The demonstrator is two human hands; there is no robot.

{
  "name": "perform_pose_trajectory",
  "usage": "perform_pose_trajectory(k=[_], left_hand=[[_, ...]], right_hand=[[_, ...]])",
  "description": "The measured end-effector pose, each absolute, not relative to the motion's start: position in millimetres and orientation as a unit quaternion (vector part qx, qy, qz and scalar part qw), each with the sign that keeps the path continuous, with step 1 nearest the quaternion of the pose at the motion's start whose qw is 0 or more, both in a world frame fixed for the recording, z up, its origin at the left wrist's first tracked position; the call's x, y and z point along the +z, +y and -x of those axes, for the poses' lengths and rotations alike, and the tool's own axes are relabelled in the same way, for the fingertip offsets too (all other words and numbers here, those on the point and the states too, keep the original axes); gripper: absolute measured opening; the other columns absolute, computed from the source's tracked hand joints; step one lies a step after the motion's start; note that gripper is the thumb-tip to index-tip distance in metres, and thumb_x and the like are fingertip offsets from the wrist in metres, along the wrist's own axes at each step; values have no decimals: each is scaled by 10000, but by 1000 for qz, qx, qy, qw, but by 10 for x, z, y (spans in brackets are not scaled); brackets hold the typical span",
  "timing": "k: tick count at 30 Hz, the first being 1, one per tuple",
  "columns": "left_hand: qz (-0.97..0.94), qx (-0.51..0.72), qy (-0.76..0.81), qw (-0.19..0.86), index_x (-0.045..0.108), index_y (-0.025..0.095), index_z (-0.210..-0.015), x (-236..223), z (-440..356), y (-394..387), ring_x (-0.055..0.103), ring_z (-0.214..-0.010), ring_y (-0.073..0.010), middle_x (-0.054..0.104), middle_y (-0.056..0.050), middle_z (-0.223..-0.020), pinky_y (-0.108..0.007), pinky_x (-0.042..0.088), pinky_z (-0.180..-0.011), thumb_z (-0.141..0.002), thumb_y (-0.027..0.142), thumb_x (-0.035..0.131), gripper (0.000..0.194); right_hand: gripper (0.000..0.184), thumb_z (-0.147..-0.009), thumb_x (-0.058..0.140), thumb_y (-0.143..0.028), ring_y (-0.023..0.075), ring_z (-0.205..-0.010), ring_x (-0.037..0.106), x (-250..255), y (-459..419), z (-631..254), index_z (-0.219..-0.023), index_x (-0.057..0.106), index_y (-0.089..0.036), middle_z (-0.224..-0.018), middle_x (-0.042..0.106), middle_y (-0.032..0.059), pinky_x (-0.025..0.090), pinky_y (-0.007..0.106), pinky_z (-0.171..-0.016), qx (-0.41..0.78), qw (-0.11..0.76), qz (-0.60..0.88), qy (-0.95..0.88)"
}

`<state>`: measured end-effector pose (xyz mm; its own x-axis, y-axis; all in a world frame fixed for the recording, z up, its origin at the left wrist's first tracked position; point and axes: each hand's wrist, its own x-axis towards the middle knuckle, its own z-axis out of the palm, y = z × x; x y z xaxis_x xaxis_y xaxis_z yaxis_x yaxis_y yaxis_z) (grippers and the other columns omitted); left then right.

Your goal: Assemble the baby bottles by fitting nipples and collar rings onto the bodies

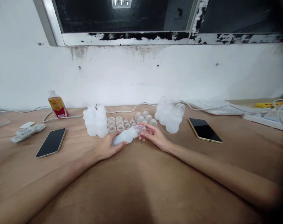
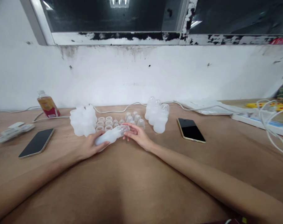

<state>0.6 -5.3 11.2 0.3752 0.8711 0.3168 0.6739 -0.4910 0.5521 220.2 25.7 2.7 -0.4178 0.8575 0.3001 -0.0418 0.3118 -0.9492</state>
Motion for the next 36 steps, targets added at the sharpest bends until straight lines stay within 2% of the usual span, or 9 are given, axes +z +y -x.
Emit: perform_pose_trajectory(k=[6,9,12,16,20,23,26,30,36], left_hand=[[-809,271,450,263,564,162,-911,193,48,12,545,-742,-177,597,-18,-823,-256,407,-624,-725,463,469,366],[-776,274,432,369,577,171,-924,210,65,25,550,-757,-177,605,-22,-855,-245,411,-605,-708,460,498,370],[-717,261,406,504,585,160,-899,205,63,19,557,-648,-152,618,-31,-767,-234,411,-540,-716,447,492,352],[-643,237,373,625,575,113,-866,205,12,-26,533,-523,-124,613,-74,-701,-233,404,-481,-758,476,405,415],[-687,301,342,567,523,137,-978,236,-83,-97,567,-706,-158,600,-95,-897,-265,447,-607,-772,488,390,428],[-754,310,330,477,479,179,-1031,213,-116,-122,530,-877,-170,552,-68,-1030,-285,431,-736,-736,411,512,377],[-777,281,350,440,506,161,-975,119,-116,-102,527,-842,-152,571,-60,-967,-273,423,-731,-747,379,514,316],[-782,272,383,410,539,160,-907,7,-125,-63,524,-746,-128,584,-26,-828,-235,409,-651,-772,377,469,265],[-785,266,393,399,535,160,-918,17,-134,-79,504,-692,-113,575,-17,-795,-212,384,-602,-773,378,462,272]], right_hand=[[409,-678,596,-239,107,-616,565,43,250,-2201,-1069,482,-194,-674,582,-22,435,235,-551,521,419,290,-685],[413,-693,584,-235,109,-620,569,55,229,-2221,-1085,465,-189,-656,595,-22,445,248,-583,527,392,280,-700],[407,-721,557,-240,109,-618,567,84,205,-2238,-1107,441,-191,-639,609,-20,451,268,-628,521,363,274,-722],[392,-738,523,-279,128,-641,577,301,133,-2233,-1113,434,-211,-701,608,-6,450,261,-574,462,340,286,-768],[351,-731,505,-344,129,-676,562,809,-58,-2330,-1057,486,-216,-921,585,36,430,247,-558,284,302,336,-846],[351,-774,425,-405,126,-598,539,1178,-233,-2558,-1060,473,-208,-762,597,21,396,246,-534,164,217,418,-867],[363,-759,409,-488,151,-563,512,1346,-306,-2858,-923,506,-178,-676,583,43,364,273,-530,27,99,540,-835],[336,-774,383,-476,181,-572,512,1315,-196,-3142,-816,490,-160,-607,566,61,348,287,-548,-41,4,696,-716],[376,-771,348,-516,186,-584,506,1196,43,-3294,-744,483,-166,-581,546,54,355,283,-555,-71,16,722,-688]])
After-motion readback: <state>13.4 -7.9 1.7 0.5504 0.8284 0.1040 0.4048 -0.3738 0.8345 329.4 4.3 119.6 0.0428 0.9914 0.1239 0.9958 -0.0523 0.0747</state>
